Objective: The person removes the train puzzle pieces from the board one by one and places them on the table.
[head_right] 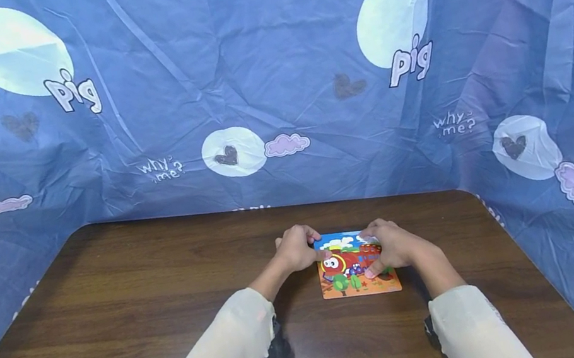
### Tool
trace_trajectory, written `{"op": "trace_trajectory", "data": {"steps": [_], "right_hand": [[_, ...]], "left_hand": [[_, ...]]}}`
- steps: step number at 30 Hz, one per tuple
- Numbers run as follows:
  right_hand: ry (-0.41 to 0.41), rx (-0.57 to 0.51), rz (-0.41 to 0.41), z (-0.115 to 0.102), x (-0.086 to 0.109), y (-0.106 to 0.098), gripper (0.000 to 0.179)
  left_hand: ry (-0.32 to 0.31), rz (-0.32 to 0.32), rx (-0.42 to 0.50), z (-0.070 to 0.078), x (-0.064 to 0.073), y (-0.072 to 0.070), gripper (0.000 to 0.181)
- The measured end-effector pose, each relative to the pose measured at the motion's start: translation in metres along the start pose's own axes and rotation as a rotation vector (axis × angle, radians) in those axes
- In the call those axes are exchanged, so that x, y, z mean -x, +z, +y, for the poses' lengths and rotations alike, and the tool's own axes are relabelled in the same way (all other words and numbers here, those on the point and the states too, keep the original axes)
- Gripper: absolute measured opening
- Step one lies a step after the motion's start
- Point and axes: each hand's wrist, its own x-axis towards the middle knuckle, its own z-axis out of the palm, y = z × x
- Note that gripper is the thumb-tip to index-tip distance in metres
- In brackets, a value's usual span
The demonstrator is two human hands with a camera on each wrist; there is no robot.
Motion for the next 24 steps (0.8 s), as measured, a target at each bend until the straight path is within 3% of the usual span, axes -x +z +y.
{"op": "trace_trajectory", "data": {"steps": [6, 13, 24], "right_hand": [[-0.061, 0.029, 0.018, -0.0006, -0.0007, 0.0006, 0.088], [-0.129, -0.067, 0.032, 0.0008, -0.0028, 0.0014, 0.083], [-0.075, -0.176, -0.115, -0.0031, -0.0071, -0.0036, 0.083]], "left_hand": [[0.002, 0.003, 0.005, 0.0000, 0.0006, 0.0009, 0.040], [0.005, 0.002, 0.017, -0.0006, 0.0009, 0.0026, 0.038], [0.008, 0.011, 0.032, -0.0001, 0.0014, 0.0029, 0.038]]}}
